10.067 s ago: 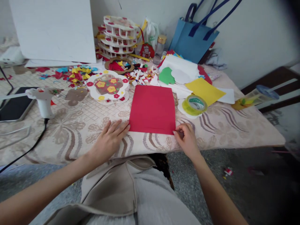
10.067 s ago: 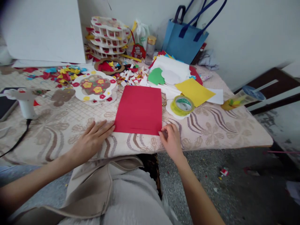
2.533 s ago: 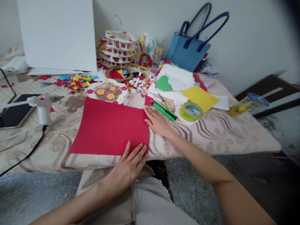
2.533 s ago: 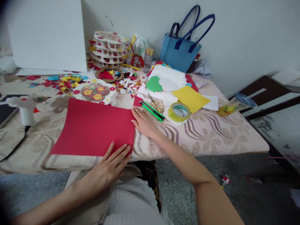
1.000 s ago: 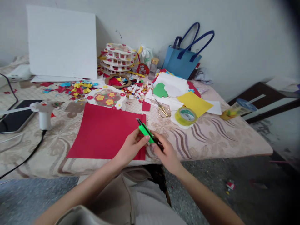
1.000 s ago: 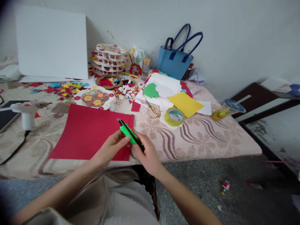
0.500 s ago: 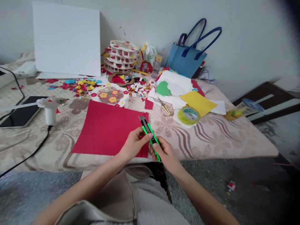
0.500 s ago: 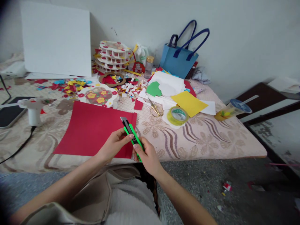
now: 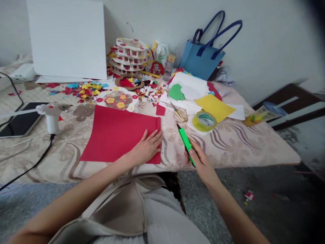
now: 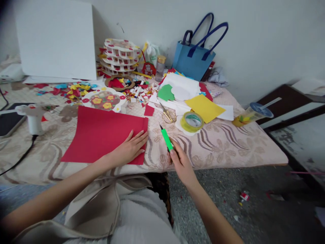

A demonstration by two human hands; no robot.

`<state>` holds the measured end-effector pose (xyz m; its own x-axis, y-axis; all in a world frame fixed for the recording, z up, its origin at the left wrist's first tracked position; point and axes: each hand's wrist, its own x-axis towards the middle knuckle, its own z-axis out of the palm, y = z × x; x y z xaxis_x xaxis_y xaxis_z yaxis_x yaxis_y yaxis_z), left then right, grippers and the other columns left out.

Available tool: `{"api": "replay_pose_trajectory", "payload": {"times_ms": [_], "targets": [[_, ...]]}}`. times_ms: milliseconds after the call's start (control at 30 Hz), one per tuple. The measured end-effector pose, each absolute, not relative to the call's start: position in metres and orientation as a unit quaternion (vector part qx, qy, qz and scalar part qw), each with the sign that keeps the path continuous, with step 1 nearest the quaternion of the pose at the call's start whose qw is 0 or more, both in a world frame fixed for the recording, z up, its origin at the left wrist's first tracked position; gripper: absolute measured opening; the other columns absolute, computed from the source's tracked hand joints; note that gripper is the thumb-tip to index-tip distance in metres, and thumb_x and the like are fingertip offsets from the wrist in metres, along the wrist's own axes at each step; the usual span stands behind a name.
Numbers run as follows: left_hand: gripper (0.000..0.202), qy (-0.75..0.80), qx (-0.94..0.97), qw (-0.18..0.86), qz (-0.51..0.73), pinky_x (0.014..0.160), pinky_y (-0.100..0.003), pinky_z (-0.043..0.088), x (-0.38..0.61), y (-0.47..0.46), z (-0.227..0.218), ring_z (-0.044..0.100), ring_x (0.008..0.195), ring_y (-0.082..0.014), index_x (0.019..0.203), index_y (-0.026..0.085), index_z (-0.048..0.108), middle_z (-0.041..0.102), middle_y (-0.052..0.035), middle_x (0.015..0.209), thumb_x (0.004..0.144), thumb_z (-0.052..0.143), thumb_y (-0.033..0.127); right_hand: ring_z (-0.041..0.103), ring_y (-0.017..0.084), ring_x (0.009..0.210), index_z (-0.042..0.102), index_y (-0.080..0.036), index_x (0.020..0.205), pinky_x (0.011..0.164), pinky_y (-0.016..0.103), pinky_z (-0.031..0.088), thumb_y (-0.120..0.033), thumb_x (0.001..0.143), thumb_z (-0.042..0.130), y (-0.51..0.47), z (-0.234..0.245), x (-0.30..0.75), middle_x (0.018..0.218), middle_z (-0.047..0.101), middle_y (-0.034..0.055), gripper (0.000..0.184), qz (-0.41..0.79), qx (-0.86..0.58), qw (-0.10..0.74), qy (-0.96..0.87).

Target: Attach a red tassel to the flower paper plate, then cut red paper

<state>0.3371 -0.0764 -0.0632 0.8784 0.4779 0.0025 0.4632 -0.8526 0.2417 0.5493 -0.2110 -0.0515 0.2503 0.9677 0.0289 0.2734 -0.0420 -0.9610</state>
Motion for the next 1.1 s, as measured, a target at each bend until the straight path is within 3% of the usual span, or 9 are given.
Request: {"api": "replay_pose_trajectory", "payload": {"times_ms": [133, 233, 333, 567, 1100], "targets": [[0.051, 0.267, 0.956, 0.117, 0.025, 0.117, -0.059, 0.013, 0.348, -0.063, -0.065, 0.017, 0.148, -0.0283, 0.147, 0.011, 0.033, 0.026, -0.0164, 0.158, 0.099, 0.037, 0.026, 0.056, 0.014, 0.067, 0.040, -0.027, 0.144, 0.063, 0.029, 0.052, -0.036, 0.094, 0.049, -0.225, -0.051, 0.558, 0.103, 0.063, 0.0075, 0.052, 0.323, -0.652, 0.438, -0.528], [0.053, 0.274, 0.950, 0.144, 0.047, 0.117, -0.059, 0.015, 0.352, -0.056, -0.063, 0.018, 0.148, -0.0273, 0.148, 0.009, 0.031, 0.026, -0.0185, 0.157, 0.099, 0.036, 0.028, 0.063, 0.020, 0.092, 0.042, -0.028, 0.143, 0.080, 0.035, 0.054, -0.029, 0.093, 0.049, -0.237, -0.049, 0.562, 0.122, 0.061, 0.0113, 0.050, 0.275, -0.647, 0.382, -0.601], [0.053, 0.274, 0.946, 0.162, 0.069, 0.117, -0.058, 0.016, 0.352, -0.054, -0.063, 0.020, 0.147, -0.0275, 0.147, 0.008, 0.032, 0.024, -0.0207, 0.157, 0.099, 0.035, 0.029, 0.061, 0.023, 0.106, 0.046, -0.029, 0.140, 0.090, 0.039, 0.052, -0.025, 0.092, 0.052, -0.251, -0.046, 0.561, 0.119, 0.062, 0.0104, 0.049, 0.224, -0.617, 0.293, -0.695], [0.053, 0.272, 0.946, 0.161, 0.076, 0.117, -0.057, 0.013, 0.350, -0.055, -0.068, 0.020, 0.148, -0.0284, 0.146, 0.008, 0.033, 0.025, -0.0203, 0.157, 0.098, 0.036, 0.028, 0.066, 0.019, 0.092, 0.045, -0.031, 0.143, 0.079, 0.033, 0.057, -0.021, 0.092, 0.050, -0.269, -0.051, 0.557, 0.111, 0.064, 0.0087, 0.052, 0.173, -0.579, 0.183, -0.775], [0.054, 0.274, 0.942, 0.178, 0.078, 0.117, -0.058, 0.011, 0.351, -0.054, -0.066, 0.018, 0.148, -0.0283, 0.146, 0.005, 0.032, 0.024, -0.0229, 0.157, 0.097, 0.039, 0.028, 0.065, 0.022, 0.098, 0.042, -0.029, 0.143, 0.082, 0.037, 0.057, -0.022, 0.094, 0.048, -0.266, -0.059, 0.552, 0.113, 0.062, 0.0106, 0.050, 0.149, -0.599, 0.185, -0.765]]}}
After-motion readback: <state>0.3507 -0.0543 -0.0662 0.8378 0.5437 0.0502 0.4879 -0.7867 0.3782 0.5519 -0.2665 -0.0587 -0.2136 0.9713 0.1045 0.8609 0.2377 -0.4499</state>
